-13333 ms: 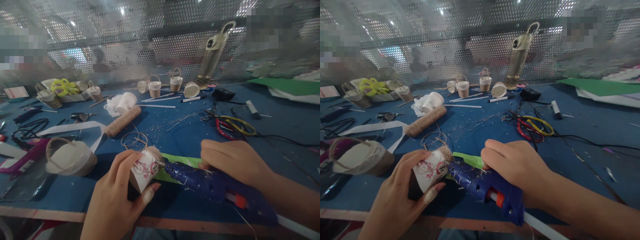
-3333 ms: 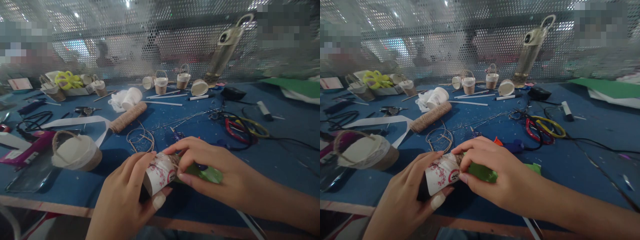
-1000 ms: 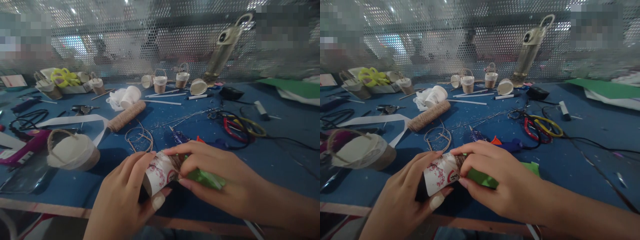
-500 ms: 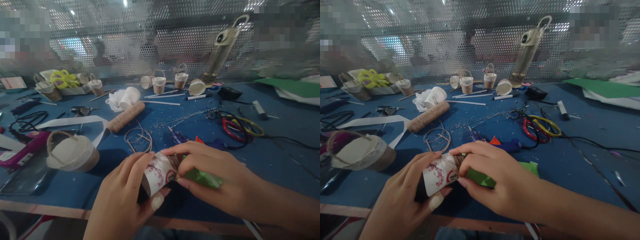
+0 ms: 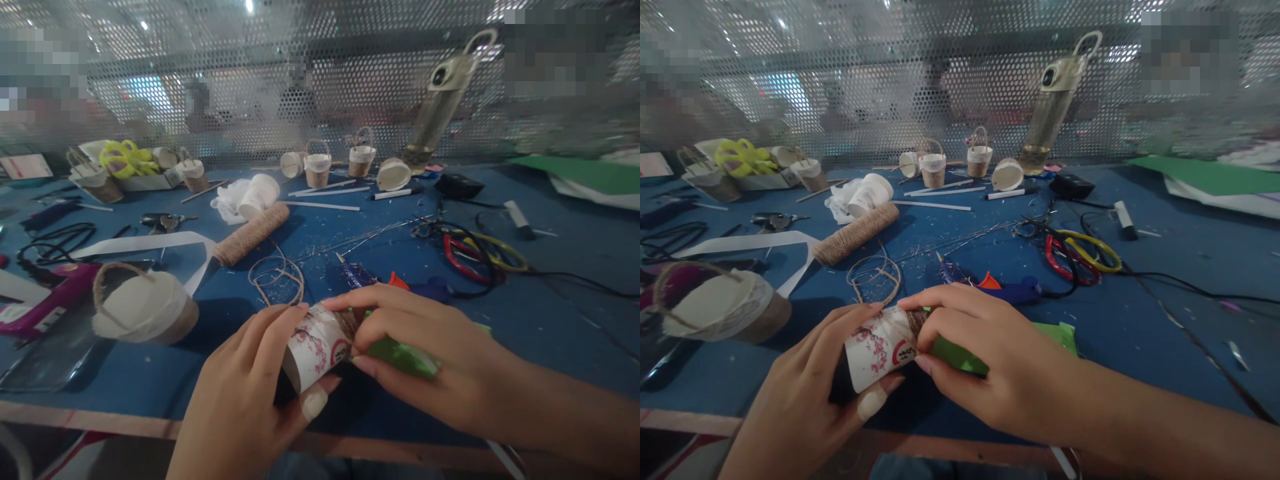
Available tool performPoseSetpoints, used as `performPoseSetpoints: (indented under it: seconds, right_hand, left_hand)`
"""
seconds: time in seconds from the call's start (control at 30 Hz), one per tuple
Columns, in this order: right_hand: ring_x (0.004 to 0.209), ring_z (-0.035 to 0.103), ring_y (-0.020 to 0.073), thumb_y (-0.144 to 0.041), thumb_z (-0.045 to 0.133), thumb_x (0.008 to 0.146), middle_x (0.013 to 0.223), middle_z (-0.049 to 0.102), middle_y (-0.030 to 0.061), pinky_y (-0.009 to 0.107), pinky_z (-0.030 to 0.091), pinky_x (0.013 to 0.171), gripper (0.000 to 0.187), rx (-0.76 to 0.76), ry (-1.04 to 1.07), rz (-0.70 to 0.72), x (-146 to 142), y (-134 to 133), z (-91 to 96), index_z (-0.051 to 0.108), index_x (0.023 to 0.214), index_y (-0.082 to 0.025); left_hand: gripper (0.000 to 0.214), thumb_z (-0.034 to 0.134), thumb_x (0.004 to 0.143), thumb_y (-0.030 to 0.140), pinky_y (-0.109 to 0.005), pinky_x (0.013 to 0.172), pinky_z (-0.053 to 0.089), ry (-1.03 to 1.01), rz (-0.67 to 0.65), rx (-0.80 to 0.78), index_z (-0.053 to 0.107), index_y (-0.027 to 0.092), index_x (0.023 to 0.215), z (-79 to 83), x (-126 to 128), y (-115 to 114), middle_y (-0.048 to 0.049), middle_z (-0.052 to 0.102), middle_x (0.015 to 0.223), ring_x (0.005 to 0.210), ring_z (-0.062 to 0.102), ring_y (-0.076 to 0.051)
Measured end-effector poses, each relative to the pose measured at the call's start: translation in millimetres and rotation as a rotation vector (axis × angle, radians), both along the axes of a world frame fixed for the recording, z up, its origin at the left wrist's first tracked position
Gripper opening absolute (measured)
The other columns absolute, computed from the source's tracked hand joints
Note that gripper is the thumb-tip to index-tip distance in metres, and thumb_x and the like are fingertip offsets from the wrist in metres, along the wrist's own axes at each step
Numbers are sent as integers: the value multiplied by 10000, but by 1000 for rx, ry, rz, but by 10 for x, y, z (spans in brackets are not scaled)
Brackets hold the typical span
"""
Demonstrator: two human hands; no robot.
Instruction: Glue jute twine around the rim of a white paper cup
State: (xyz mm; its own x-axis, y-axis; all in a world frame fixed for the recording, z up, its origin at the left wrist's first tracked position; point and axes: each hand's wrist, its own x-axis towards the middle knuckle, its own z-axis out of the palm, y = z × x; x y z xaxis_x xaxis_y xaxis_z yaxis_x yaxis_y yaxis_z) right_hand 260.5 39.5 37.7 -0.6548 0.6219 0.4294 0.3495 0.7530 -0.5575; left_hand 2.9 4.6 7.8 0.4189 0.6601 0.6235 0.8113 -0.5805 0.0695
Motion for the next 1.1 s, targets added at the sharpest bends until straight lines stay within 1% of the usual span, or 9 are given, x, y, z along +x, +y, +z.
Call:
performPoseSetpoints:
  seconds: [0.1, 0.3, 0.57, 0.9, 1.1]
  right_hand:
    - [1326, 691, 101, -136, 639, 1042, 1373, 742, 28, 189, 523, 1084, 120, -2, 9, 13, -3, -9, -19, 659, 1014, -251]
    - [1317, 699, 122, -150, 632, 1056, 1361, 746, 43, 224, 538, 1082, 109, 6, 2, 16, -3, -17, -24, 657, 1015, -248]
    - [1336, 681, 103, -162, 628, 1060, 1384, 731, 18, 193, 521, 1080, 102, 12, 10, 13, -11, 2, -50, 646, 1025, -256]
    - [1325, 703, 148, -148, 632, 1046, 1385, 726, 44, 247, 561, 1048, 110, -14, 6, 23, -11, -7, -52, 644, 1022, -255]
    - [1314, 710, 158, -132, 632, 1040, 1385, 715, 54, 247, 570, 1027, 124, -33, 7, 32, -22, -2, -41, 643, 1017, -253]
  left_hand:
    - [479, 467, 1121, 604, -331, 820, 699, 3, 0, 0, 529, 195, 1362, -1, 1, 1, -107, 817, 1177, 1003, 836, -242]
    - [468, 457, 1125, 590, -327, 829, 698, 3, -6, 3, 533, 189, 1355, 3, 5, 2, -110, 814, 1170, 1003, 833, -238]
    - [475, 482, 1115, 594, -335, 843, 699, -7, -10, -14, 528, 193, 1364, -9, -3, 2, -106, 810, 1187, 1015, 831, -243]
    - [460, 485, 1118, 580, -333, 857, 696, -12, -11, -21, 510, 204, 1382, -1, 1, -9, -110, 807, 1199, 1032, 830, -245]
    - [456, 487, 1120, 574, -337, 841, 695, -17, -13, -23, 518, 197, 1373, 0, -1, -4, -110, 810, 1189, 1029, 827, -247]
